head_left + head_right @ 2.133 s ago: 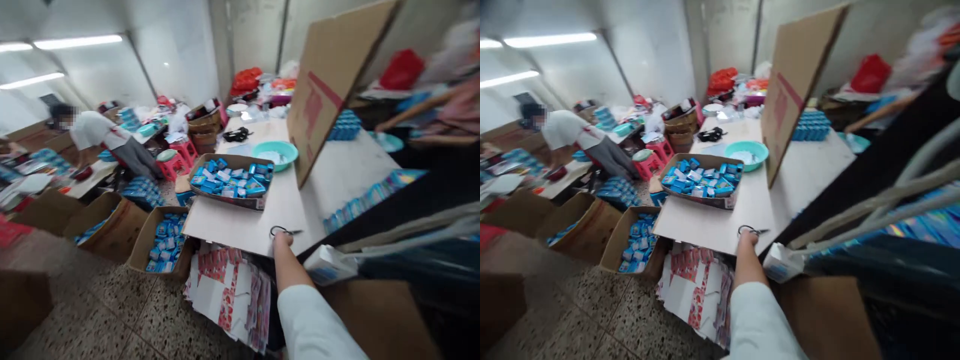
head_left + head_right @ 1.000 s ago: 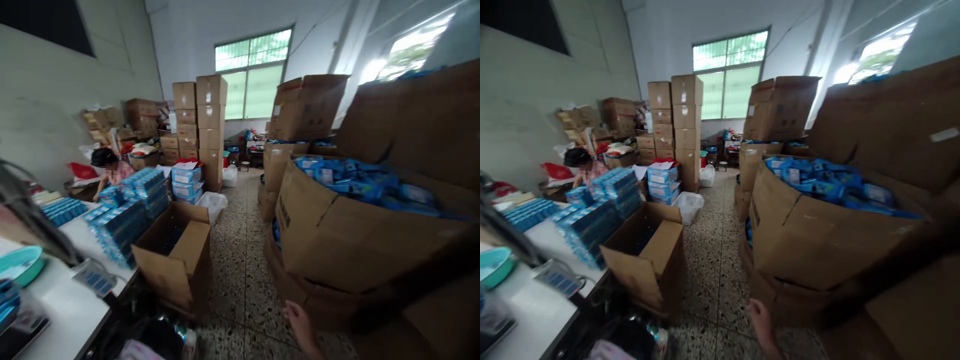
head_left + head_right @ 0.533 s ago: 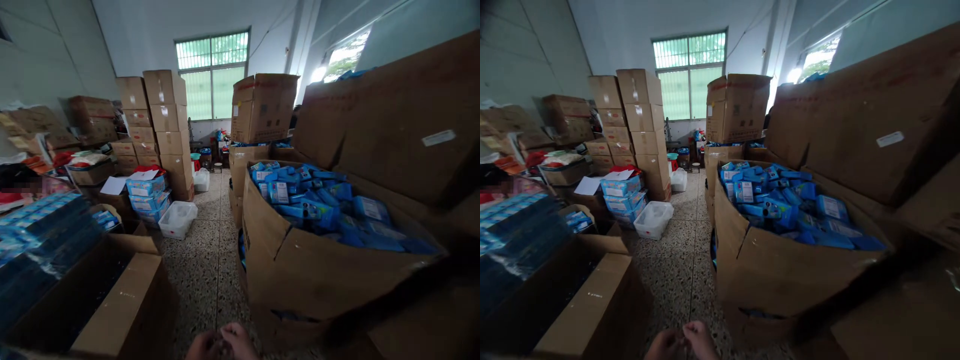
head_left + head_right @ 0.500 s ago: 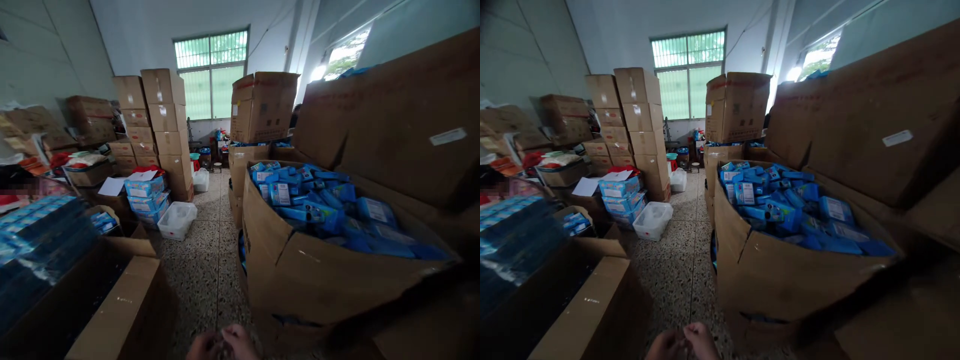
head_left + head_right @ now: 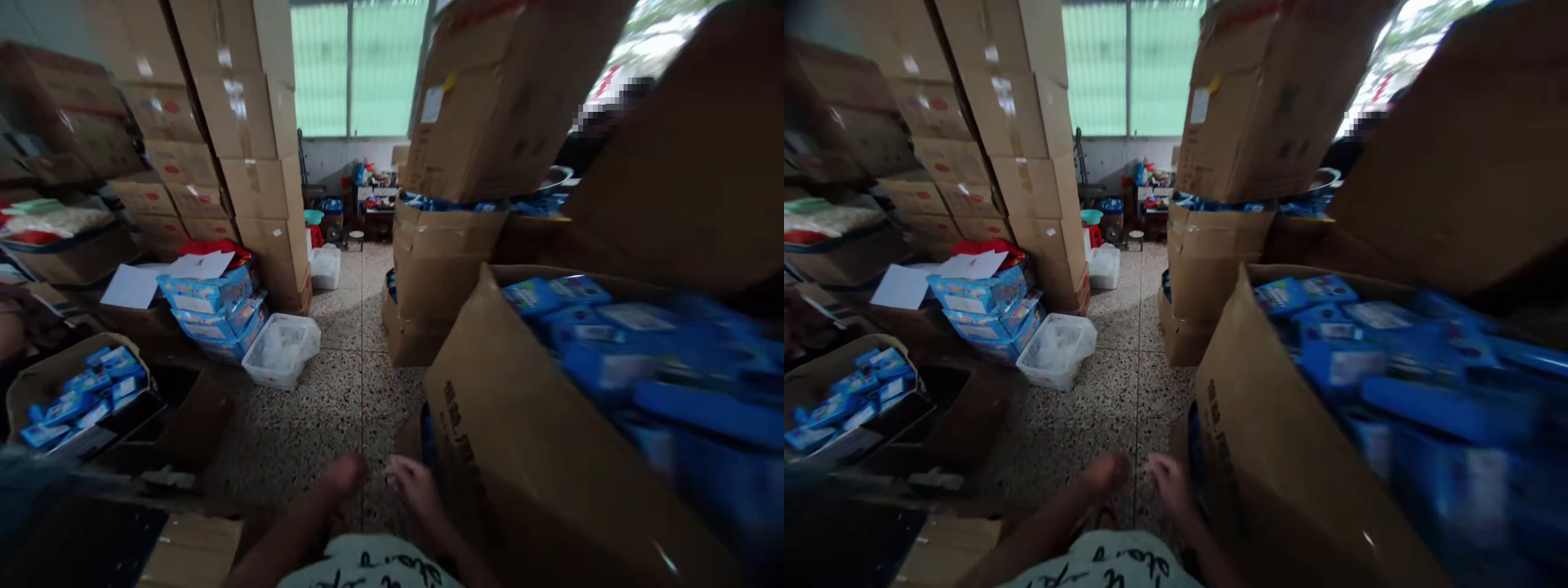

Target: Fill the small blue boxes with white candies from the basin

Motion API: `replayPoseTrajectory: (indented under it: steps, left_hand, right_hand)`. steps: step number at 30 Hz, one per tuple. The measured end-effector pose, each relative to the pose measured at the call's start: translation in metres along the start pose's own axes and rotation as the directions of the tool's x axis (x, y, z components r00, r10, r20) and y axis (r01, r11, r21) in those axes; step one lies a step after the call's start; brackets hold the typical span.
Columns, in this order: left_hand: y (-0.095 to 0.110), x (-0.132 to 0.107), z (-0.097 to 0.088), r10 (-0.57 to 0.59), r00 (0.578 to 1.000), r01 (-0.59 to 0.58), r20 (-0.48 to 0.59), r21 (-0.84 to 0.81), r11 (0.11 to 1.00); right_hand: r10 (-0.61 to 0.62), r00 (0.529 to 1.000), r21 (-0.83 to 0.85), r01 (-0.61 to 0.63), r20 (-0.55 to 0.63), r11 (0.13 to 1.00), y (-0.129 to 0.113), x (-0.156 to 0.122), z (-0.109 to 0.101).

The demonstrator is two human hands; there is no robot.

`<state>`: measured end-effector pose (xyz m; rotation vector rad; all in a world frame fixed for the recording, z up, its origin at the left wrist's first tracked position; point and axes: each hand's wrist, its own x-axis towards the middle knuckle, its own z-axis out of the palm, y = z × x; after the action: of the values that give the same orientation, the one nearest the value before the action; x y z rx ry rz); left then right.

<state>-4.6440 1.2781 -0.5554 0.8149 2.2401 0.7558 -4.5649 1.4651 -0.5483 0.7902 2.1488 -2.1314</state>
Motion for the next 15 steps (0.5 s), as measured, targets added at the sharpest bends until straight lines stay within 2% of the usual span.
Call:
replayPoseTrajectory:
  steps: [4,8,12,15]
  left_hand:
    - [-0.025,0.055,-0.064,-0.085,0.990,0.079,-0.109,-0.059,0.995]
    - [-0.051,0.102,-0.108,-0.231,0.957,0.214,-0.177,-0.108,0.971]
    - [-0.087,0.152,-0.154,-0.396,0.906,0.380,-0.148,-0.127,0.916]
    - [-0.108,0.186,-0.202,-0.504,0.845,0.494,-0.178,-0.101,0.864]
  right_hand:
    - [-0.022,1.000,-0.087,0.023,0.012,0.996,-0.046,0.078,0.012]
    - [-0.029,0.995,-0.174,0.045,0.091,0.984,-0.071,0.161,0.031]
    - [-0.025,0.978,-0.284,0.084,0.206,0.955,-0.094,0.273,0.055]
    - [-0.069,0.963,-0.389,0.171,0.262,0.905,-0.130,0.365,0.072]
